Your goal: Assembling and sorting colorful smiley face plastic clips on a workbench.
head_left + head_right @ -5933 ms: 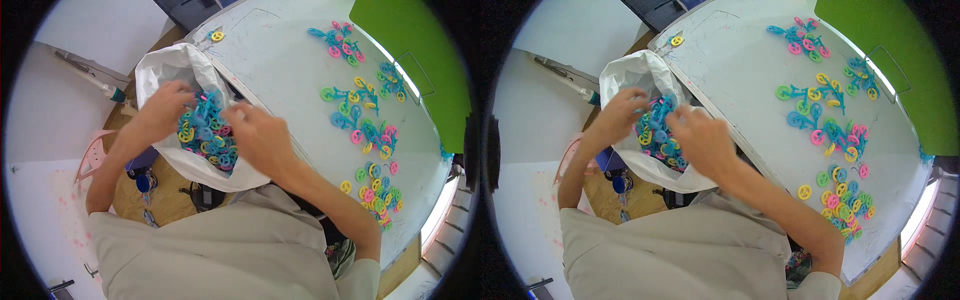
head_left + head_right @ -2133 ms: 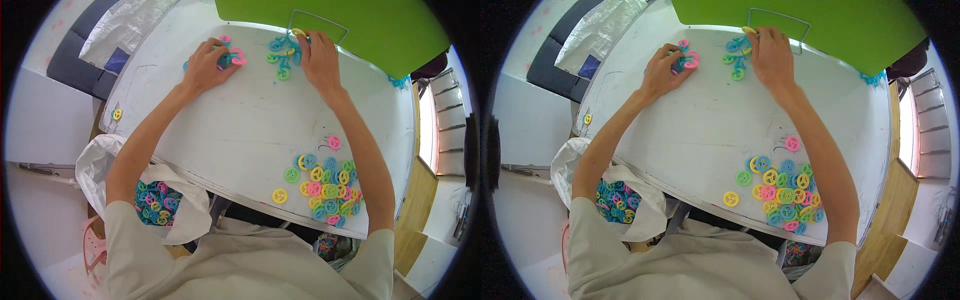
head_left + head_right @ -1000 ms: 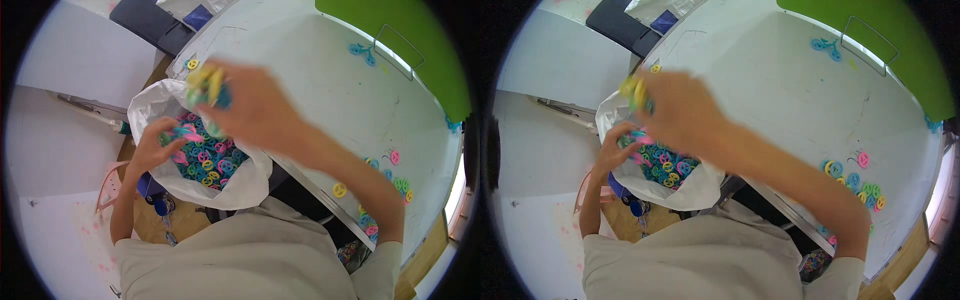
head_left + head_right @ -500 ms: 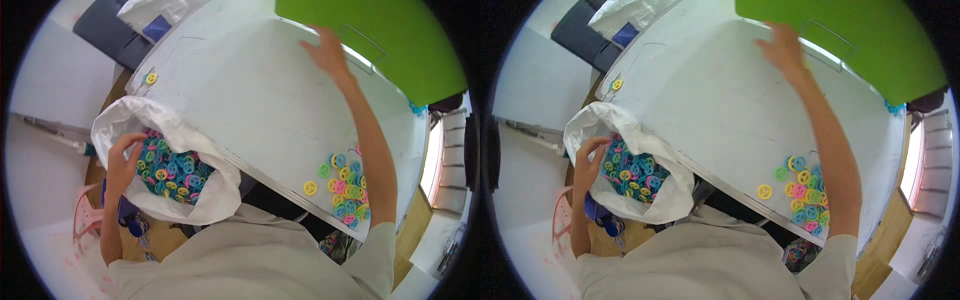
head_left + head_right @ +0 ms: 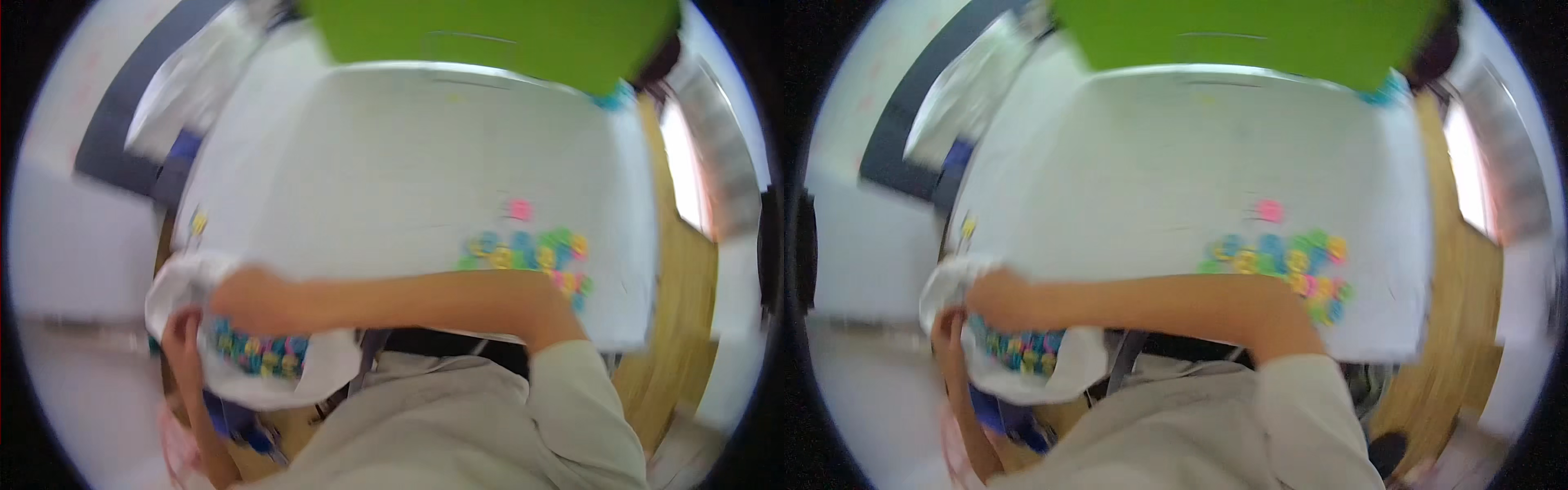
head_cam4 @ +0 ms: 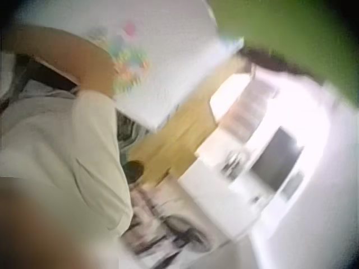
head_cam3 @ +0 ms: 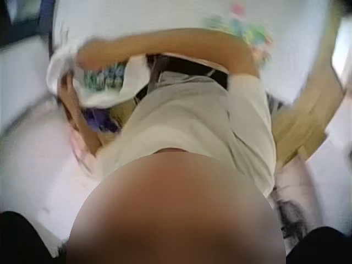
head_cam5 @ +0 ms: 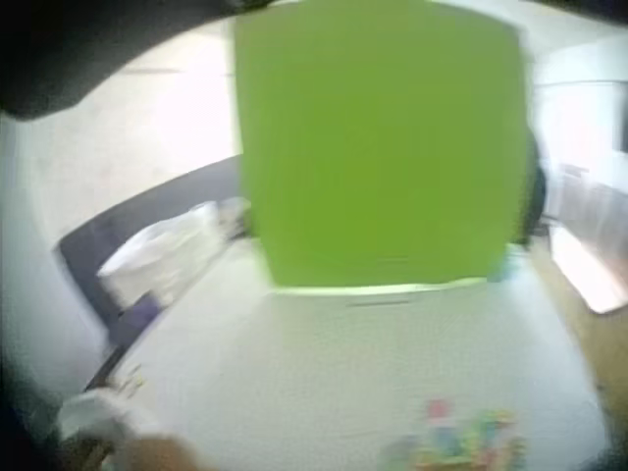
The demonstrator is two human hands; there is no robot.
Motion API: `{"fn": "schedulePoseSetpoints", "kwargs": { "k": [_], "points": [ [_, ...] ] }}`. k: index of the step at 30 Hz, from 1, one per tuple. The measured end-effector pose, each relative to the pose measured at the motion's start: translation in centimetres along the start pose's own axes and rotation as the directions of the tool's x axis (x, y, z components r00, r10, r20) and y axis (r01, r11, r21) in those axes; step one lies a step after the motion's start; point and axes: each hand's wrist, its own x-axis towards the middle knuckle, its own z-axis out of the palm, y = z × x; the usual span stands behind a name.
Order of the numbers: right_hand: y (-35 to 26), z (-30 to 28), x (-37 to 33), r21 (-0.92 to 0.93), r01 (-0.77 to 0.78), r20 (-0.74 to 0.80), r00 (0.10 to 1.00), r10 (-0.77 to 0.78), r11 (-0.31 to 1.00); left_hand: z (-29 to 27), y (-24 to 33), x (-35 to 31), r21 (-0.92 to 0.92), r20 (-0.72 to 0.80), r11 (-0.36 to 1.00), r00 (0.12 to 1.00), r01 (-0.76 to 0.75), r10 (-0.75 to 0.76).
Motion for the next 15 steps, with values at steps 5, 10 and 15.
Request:
{"fn": "schedulePoseSetpoints", "kwargs": {
  "k": [5, 10, 15],
  "points": [
    [1.6, -5.5, -6.2, -0.100, 0.120, -0.058, 0.990, -0.127, 0.988, -0.1, -1.6, 0.6, -0.066, 0.026, 0.998, 1.000, -0.001, 0.002],
    [5.8, -19.7, -20.6, 0.085, -0.194, -0.649, 0.733, 0.202, 0.977, 1.5, 4.3, 3.6, 0.032, 0.059, 0.995, 0.994, -0.097, 0.095],
    [12.3, -30.9, -35.3, 0.100, -0.468, -0.986, -0.168, 0.023, 0.878, 8.4, 11.4, 14.3, 0.036, 0.131, 0.910, 0.905, -0.412, 0.405]
  ]
}}
